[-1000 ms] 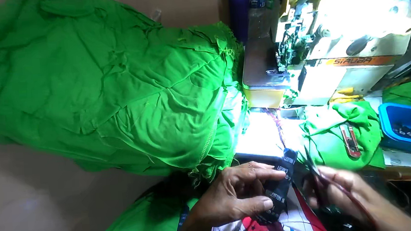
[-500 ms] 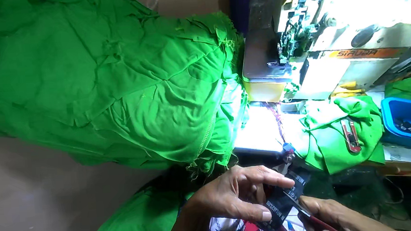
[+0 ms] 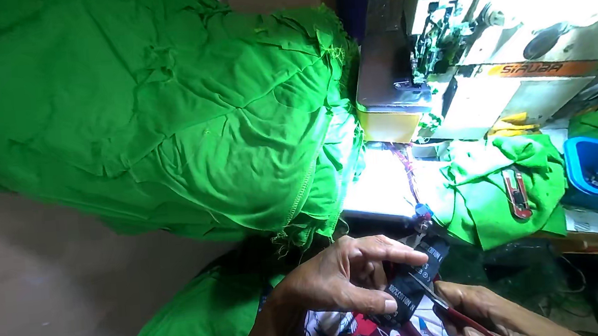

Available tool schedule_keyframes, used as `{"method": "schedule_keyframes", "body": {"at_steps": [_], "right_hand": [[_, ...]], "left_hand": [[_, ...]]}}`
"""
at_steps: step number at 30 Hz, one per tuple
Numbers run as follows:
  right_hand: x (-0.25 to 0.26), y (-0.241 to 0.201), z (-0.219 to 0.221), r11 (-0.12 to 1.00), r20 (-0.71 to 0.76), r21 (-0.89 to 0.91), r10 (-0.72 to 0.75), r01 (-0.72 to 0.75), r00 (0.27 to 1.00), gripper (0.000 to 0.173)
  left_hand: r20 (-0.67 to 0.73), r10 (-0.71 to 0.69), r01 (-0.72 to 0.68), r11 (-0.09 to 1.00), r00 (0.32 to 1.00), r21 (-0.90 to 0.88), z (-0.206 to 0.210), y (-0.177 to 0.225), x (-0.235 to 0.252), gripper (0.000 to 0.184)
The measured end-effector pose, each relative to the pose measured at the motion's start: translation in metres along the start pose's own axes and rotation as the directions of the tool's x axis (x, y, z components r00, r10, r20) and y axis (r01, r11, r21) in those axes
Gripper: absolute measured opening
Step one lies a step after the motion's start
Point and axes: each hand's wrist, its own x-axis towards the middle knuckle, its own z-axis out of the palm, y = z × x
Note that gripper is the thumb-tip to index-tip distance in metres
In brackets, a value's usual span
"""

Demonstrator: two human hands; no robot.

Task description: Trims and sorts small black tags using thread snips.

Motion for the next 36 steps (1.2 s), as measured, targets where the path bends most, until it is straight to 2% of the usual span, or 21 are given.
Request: {"method": "schedule_keyframes", "body": {"at_steps": [12, 19, 24, 27, 32, 36], "right_hand": [[0.001, 0.002, 0.002, 0.999, 0.0, 0.032, 0.026, -0.026, 1.0, 0.048], [-0.001, 0.007, 0.012, 0.959, -0.101, 0.28, -0.008, 0.036, 0.995, 0.03], [-0.004, 0.008, 0.017, 0.967, -0.16, 0.246, -0.026, 0.066, 0.987, 0.03], [-0.003, 0.01, 0.014, 0.964, -0.098, 0.265, 0.01, 0.017, 0.995, 0.029], [0.001, 0.009, 0.013, 0.982, -0.045, 0.186, -0.012, 0.02, 0.999, 0.04], [0.002, 0.012, 0.019, 0.967, -0.11, 0.25, -0.032, 0.059, 0.993, 0.037]], "left_hand": [[0.005, -0.033, 0.033, 0.999, 0.999, -0.013, 0.0, -0.001, -0.001, 0.054], [-0.022, -0.044, 0.044, 0.999, 0.999, -0.018, -0.002, -0.001, -0.003, 0.054], [-0.035, -0.048, 0.047, 0.998, 0.998, -0.035, -0.002, -0.003, -0.004, 0.053], [-0.01, -0.04, 0.039, 0.998, 0.999, -0.055, 0.0, -0.004, -0.003, 0.053], [0.039, -0.047, 0.051, 0.994, 0.998, -0.099, 0.008, -0.009, 0.001, 0.054], [0.041, -0.055, 0.061, 0.986, 0.998, -0.157, 0.009, -0.011, 0.0, 0.054]]}}
